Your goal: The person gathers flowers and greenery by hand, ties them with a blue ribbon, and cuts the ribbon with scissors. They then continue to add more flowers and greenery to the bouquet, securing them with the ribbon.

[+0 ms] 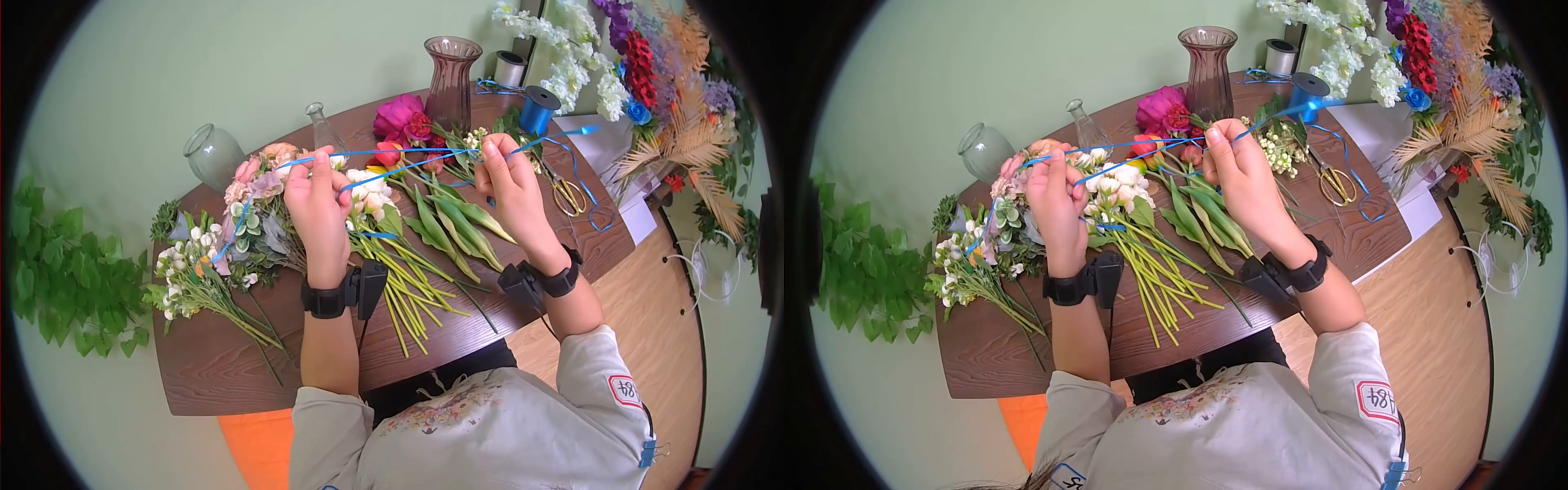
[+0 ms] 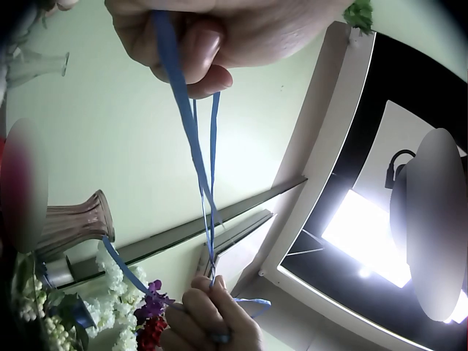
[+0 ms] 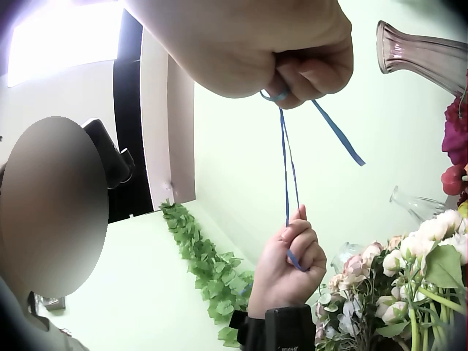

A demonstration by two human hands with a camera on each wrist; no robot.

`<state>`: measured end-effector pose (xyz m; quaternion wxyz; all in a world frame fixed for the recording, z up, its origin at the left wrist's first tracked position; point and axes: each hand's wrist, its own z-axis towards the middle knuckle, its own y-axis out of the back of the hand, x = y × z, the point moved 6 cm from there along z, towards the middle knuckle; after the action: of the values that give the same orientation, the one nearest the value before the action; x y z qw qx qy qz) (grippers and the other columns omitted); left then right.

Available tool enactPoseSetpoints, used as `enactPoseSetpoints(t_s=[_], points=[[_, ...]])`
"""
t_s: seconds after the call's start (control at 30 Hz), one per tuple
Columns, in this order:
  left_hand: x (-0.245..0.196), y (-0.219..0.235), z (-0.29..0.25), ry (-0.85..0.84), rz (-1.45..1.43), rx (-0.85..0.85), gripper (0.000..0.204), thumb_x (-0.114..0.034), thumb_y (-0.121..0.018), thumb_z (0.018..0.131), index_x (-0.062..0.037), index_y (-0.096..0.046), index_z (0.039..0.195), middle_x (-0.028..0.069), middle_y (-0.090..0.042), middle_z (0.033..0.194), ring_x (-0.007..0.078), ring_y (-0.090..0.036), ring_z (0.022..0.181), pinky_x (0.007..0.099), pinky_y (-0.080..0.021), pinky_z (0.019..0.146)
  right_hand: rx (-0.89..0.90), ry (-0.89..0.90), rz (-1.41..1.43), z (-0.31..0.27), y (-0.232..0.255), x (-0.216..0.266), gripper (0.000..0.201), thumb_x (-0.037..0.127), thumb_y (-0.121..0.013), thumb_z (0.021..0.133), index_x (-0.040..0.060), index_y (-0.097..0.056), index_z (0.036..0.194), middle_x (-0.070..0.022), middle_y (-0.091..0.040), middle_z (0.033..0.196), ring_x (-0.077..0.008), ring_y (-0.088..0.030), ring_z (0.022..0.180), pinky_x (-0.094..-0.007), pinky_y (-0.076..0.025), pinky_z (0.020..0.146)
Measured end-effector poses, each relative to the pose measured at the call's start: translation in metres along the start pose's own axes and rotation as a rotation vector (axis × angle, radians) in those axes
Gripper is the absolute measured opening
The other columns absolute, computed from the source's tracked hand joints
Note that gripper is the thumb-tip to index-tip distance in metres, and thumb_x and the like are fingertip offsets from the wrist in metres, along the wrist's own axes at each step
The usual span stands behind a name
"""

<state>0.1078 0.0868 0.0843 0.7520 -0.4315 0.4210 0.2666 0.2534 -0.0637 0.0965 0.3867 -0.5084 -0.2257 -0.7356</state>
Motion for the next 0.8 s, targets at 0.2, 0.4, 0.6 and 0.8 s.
enactPoseSetpoints(t_s=[0.2,0.4,0.6,0.8], points=[[-0.003,0.007,0.003,-0.027,-0.046,0.035,0.023,-0.019,-0.044,0.087,0.0027,-0.044,0.094,-0.0018,-0.039,0.049,0.0023,-0.032,0.04,0.0162,-0.021,0.034,0.004,-0.016,0.026,0.001,0.0,-0.001,0.018,0.02,-0.037,0.09,0.0044,-0.041,0.083,0.004,-0.035,0.056,-0.0032,-0.031,0.051,-0.0177,-0.027,0.047],[-0.008,0.011,0.004,-0.039,-0.063,-0.012,0.021,-0.017,-0.044,0.087,0.0028,-0.044,0.094,-0.0023,-0.037,0.049,0.0019,-0.029,0.039,0.0162,-0.019,0.034,0.09,-0.068,-0.013,0.0,-0.003,-0.002,0.02,0.022,-0.036,0.09,0.0046,-0.041,0.082,0.0044,-0.037,0.056,-0.0029,-0.032,0.051,-0.0174,-0.029,0.049],[-0.01,0.011,0.005,-0.049,-0.061,-0.004,0.021,-0.017,-0.044,0.087,0.0032,-0.043,0.094,-0.0028,-0.035,0.05,0.0019,-0.027,0.039,0.0161,-0.019,0.034,0.131,-0.055,0.014,-0.002,-0.004,-0.006,0.02,0.022,-0.035,0.09,0.0052,-0.041,0.082,0.0041,-0.037,0.056,-0.0033,-0.032,0.05,-0.0177,-0.028,0.048],[-0.004,0.016,0.005,0.054,0.276,0.15,0.017,-0.017,-0.047,0.085,-0.0007,-0.053,0.085,0.0005,-0.049,0.054,0.0043,-0.04,0.041,0.016,-0.026,0.036,0.104,-0.028,-0.01,-0.001,0.006,0.0,0.02,0.022,-0.036,0.09,0.0053,-0.041,0.082,0.0039,-0.037,0.057,-0.0036,-0.031,0.05,-0.0179,-0.028,0.047]])
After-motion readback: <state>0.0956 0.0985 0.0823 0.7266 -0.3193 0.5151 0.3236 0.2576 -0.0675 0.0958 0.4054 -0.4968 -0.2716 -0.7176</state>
